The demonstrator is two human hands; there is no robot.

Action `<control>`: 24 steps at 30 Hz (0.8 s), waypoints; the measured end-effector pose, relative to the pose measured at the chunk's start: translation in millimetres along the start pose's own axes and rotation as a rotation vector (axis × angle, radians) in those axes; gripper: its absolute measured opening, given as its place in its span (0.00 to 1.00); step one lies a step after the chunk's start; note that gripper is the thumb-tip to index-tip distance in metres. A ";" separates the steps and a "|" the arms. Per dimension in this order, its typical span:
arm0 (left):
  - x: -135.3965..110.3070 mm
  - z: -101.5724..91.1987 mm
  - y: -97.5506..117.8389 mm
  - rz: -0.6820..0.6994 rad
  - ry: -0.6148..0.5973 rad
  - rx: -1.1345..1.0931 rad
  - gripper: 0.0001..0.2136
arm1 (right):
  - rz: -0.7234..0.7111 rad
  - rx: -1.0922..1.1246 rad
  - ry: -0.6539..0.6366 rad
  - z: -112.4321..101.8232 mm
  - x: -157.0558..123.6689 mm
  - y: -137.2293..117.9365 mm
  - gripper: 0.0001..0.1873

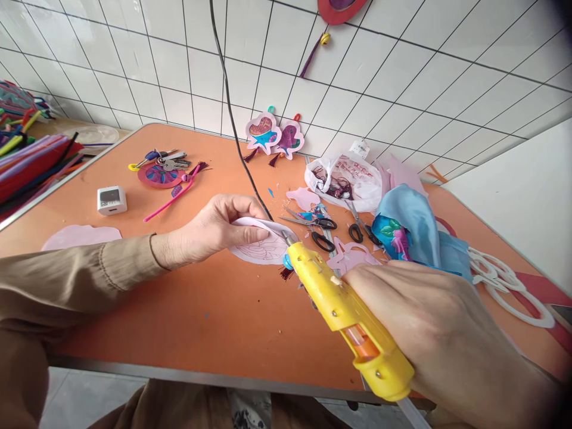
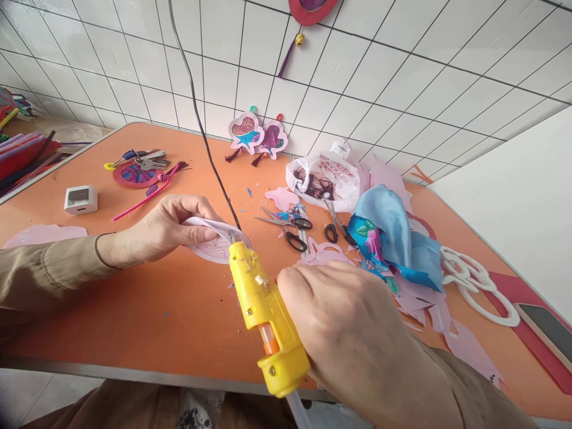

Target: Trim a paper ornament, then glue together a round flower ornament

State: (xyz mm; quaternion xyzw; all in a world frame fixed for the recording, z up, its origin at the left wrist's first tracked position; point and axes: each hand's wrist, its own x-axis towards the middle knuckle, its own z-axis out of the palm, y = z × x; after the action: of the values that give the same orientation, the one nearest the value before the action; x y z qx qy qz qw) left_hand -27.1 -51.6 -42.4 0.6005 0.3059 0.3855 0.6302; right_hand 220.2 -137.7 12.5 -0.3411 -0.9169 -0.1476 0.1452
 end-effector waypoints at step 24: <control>-0.5 0.1 -2.7 -0.021 -0.007 -0.004 0.14 | 0.008 0.049 -0.027 0.5 0.0 -0.9 0.13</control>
State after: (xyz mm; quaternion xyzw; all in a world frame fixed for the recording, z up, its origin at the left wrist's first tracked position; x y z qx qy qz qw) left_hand -27.0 -52.1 -45.1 0.5974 0.3095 0.3773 0.6364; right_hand 219.6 -138.2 11.9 -0.3433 -0.9207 -0.1199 0.1417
